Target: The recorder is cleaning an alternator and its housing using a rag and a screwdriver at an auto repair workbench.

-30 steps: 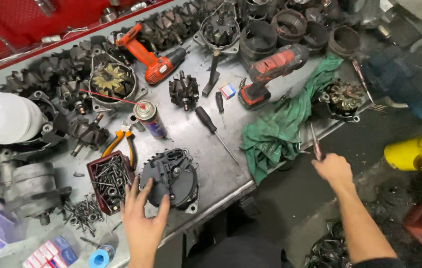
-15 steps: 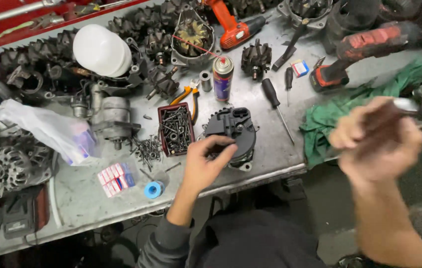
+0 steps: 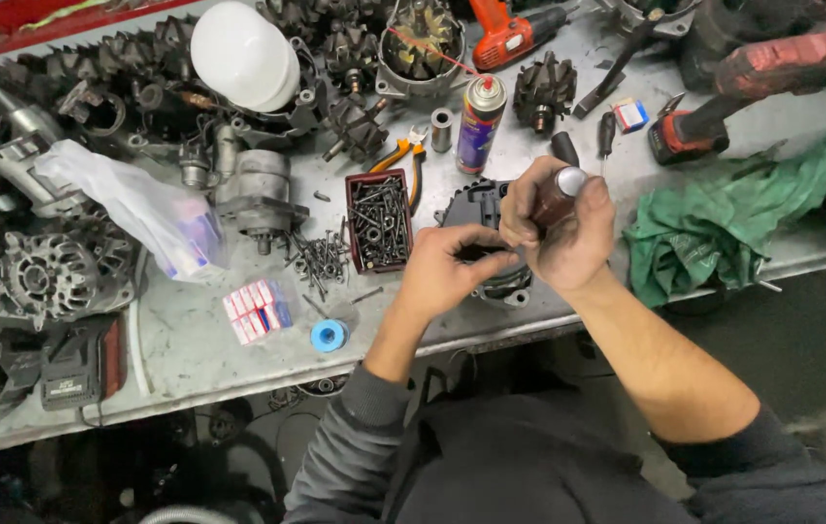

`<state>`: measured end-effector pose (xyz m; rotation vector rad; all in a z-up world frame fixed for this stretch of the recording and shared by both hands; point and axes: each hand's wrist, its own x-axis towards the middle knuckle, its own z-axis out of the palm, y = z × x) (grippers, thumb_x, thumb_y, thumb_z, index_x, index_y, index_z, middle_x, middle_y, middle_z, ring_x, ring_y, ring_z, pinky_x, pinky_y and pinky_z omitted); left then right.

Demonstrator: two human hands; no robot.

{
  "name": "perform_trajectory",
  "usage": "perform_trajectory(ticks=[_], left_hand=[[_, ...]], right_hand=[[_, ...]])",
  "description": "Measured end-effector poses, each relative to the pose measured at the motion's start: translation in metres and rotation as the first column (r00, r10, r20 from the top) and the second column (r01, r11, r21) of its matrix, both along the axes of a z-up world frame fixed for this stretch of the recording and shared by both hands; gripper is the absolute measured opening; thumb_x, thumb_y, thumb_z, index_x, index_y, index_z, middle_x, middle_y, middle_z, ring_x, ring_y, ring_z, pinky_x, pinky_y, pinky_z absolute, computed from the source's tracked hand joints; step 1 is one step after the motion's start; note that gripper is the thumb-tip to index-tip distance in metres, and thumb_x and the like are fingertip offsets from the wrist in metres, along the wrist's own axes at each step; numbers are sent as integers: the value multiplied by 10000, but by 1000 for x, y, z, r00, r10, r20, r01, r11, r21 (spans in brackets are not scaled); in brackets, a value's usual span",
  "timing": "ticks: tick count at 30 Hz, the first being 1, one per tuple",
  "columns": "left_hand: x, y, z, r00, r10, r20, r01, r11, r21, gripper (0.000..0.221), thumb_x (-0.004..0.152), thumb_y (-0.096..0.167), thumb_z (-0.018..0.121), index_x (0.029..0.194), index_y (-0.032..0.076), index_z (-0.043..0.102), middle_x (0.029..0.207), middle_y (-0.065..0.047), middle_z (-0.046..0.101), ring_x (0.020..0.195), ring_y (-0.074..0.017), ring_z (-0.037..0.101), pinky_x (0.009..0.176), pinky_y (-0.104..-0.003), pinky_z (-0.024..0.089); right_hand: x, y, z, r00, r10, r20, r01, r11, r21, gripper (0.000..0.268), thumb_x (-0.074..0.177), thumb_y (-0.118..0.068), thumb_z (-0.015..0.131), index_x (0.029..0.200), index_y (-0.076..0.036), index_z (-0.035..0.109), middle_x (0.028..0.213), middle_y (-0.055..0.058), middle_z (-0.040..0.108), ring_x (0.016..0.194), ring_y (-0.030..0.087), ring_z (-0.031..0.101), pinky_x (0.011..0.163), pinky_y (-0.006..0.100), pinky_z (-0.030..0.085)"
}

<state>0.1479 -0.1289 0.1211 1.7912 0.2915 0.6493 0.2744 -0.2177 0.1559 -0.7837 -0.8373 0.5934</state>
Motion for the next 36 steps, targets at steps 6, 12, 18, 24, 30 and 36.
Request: perform_trajectory(ticks=[6, 12, 18, 24, 30, 36], left_hand=[[1, 1, -9, 1000, -1, 10, 2, 1000, -9, 178, 737, 150, 880, 892, 139, 793, 793, -67, 783, 841, -237, 777, 731, -326, 596], [6, -6, -22, 997, 53, 52, -54, 998, 20, 172, 754, 160, 890, 897, 155, 794, 805, -40, 785, 824, -222, 778, 738, -302, 597], [2, -3, -15, 999, 6, 39, -7, 999, 34, 156, 803, 124, 854, 942, 126, 784, 842, -71, 787, 856, -248, 778, 746, -325, 604], [-25, 29, 40, 988, 10, 154, 16, 985, -171, 260, 866, 6, 721, 1126, 10, 718, 951, -175, 761, 943, -189, 694, 857, -400, 597], [-5, 9, 122, 962, -148, 229, 142, 989, 44, 671, 720, 128, 890, 1314, 38, 590, 1231, -109, 732, 1105, -203, 737, 1022, -322, 600], [23, -6, 111, 972, -101, 213, 78, 991, 113, 460, 717, 100, 888, 1133, 91, 690, 787, 23, 646, 714, -91, 554, 667, -223, 494]], right_hand=[[-7, -1, 5, 1000, 6, 27, -5, 1000, -22, 717, 958, -724, 352, 752, -51, 491, 444, 23, 326, 329, 90, 301, 348, 217, 338], [-1, 0, 0, 999, 8, 42, -8, 1000, -3, 715, 965, -718, 345, 773, -46, 496, 444, 35, 339, 326, 92, 327, 320, 218, 331], [-1, 2, -1, 996, 19, 85, -13, 997, -74, 758, 965, -755, 308, 843, -43, 537, 498, 30, 382, 381, 85, 365, 375, 193, 349], [-16, -28, 14, 832, 120, 542, 158, 884, -439, 93, 955, -18, 661, 978, 62, 620, 752, 189, 669, 737, 243, 653, 732, 412, 563], [2, -44, -41, 538, 83, 839, 560, 709, -429, 239, 828, -142, 791, 962, 43, 721, 910, 156, 724, 756, 306, 668, 708, 402, 524], [1, -58, -34, 574, 60, 816, 495, 769, -405, 196, 831, -10, 703, 1007, 75, 692, 886, 183, 746, 722, 343, 671, 669, 403, 513]])
